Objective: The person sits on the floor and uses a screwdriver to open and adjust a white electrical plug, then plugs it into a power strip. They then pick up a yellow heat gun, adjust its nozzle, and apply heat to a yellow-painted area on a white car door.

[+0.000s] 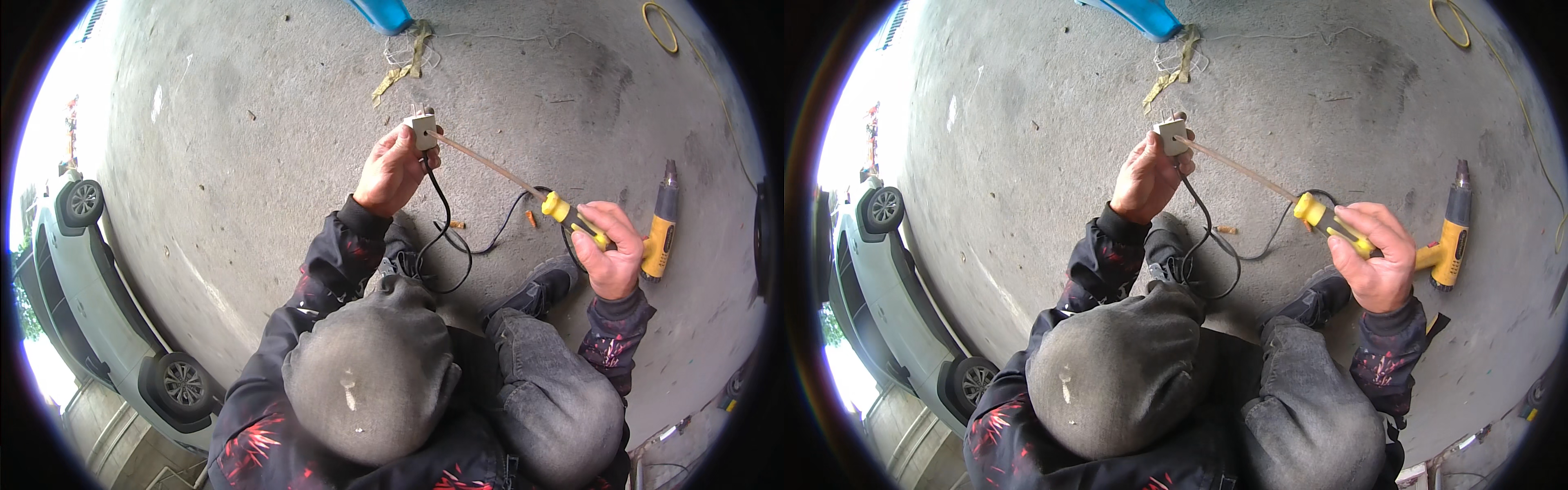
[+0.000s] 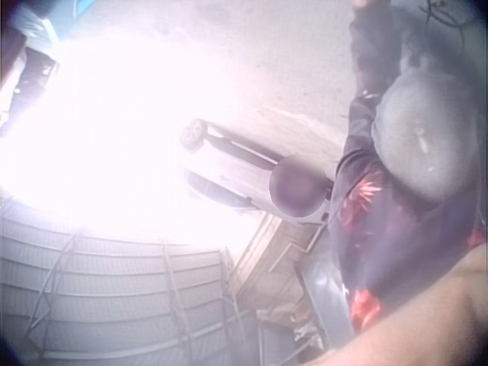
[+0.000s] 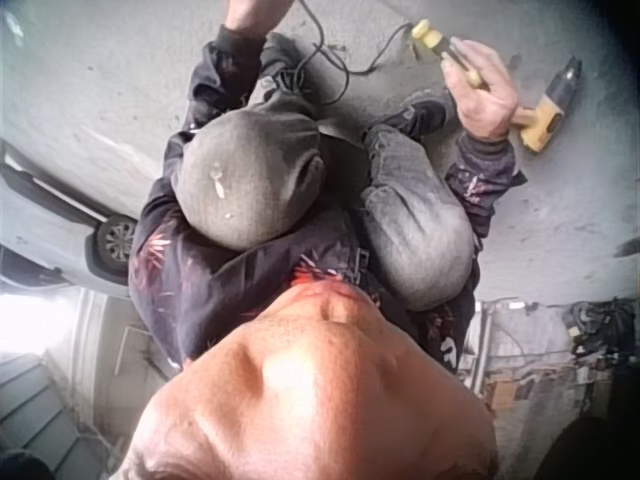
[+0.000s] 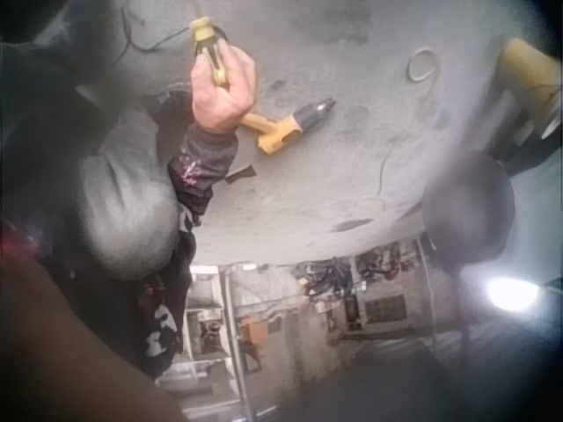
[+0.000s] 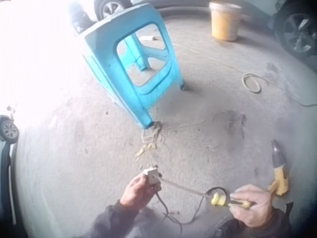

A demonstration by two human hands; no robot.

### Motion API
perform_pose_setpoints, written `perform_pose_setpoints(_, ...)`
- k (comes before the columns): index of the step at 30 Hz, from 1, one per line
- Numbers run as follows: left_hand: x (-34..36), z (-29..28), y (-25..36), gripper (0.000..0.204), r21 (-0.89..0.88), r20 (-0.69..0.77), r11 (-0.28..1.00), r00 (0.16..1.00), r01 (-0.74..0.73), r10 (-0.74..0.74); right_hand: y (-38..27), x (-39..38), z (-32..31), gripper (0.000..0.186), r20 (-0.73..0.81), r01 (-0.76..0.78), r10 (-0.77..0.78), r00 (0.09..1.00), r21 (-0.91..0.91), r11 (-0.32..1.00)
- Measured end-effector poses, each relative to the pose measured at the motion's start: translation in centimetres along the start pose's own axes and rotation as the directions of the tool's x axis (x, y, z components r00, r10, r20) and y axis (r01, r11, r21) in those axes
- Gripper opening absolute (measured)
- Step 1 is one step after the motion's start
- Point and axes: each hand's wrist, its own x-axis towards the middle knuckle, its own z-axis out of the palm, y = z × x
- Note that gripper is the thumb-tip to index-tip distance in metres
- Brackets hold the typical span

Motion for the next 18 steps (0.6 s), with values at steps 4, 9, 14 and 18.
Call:
perform_pose_setpoints(4,0.0,0.1,-0.1,0.036,-0.005,-0.017,1.0,1.0,0.003,-0.003,0.3,-0.1,0.0,0.029,0.018,0.01,-0.009,1.0,-0.063,0.998)
perform_pose_setpoints(9,0.0,0.1,-0.1,0.046,0.085,-0.015,0.996,1.0,-0.001,0.002,-0.5,0.1,-0.1,0.031,0.045,0.122,-0.116,0.992,-0.162,0.979)
perform_pose_setpoints(14,0.0,0.3,0.4,0.042,0.358,0.002,0.934,1.0,-0.008,0.008,-3.4,0.4,-0.9,0.036,0.079,0.345,-0.342,0.936,-0.379,0.858)
perform_pose_setpoints(18,-0.1,0.9,0.2,0.044,0.41,0.009,0.912,1.0,-0.02,0.018,-4.7,0.0,-1.3,0.039,-0.023,0.121,-0.119,0.993,0.19,0.974)
